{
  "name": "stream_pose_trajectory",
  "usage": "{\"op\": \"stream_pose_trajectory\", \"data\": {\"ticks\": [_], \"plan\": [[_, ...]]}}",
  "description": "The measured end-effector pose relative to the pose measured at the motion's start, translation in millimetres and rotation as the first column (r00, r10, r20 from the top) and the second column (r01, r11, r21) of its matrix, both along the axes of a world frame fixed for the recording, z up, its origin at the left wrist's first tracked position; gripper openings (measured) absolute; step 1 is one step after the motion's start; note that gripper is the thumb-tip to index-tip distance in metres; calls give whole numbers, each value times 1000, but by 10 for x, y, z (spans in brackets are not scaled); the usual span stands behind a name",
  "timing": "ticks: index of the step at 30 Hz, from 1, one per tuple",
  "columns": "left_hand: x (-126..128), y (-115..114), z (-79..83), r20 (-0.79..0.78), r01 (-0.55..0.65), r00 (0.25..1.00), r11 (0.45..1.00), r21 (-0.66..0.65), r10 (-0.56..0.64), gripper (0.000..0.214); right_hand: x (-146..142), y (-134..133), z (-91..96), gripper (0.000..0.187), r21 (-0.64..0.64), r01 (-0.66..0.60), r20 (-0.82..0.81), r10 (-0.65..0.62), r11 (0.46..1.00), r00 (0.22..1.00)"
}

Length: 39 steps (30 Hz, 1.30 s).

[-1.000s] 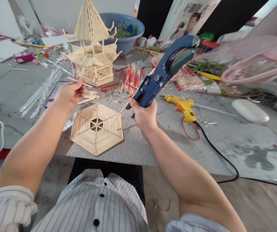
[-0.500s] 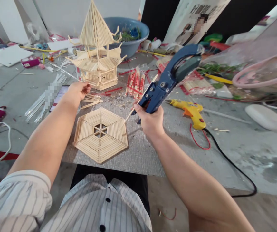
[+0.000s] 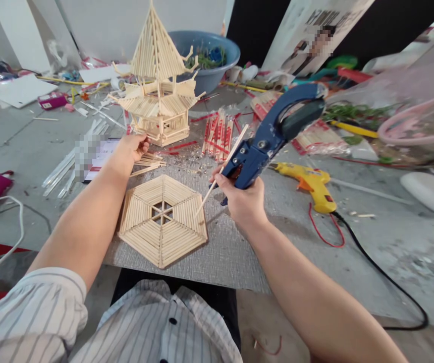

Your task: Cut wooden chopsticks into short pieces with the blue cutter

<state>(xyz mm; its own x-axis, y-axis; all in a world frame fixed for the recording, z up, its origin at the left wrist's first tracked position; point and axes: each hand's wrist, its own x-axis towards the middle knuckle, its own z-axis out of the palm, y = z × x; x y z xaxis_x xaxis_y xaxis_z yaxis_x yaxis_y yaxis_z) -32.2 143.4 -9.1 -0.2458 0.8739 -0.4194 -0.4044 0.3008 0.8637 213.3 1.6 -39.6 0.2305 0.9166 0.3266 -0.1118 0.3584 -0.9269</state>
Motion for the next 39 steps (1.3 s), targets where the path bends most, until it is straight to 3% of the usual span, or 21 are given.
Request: {"op": "stream_pose_trajectory", "data": {"ticks": [4, 15, 39], "plan": [[-7, 19, -11, -79, 16, 997, 1000, 25, -14, 29, 15, 0, -36, 17, -3, -4, 25, 4, 1000, 1000], [-24, 62, -42, -85, 6, 996, 1000, 21, -4, 25, 17, -15, -43, 22, -13, -15, 47, 15, 1000, 999], [44, 26, 14, -105, 14, 994, 1000, 14, -12, 16, 24, -24, -35, 14, -21, -37, 38, 38, 999, 999]]}}
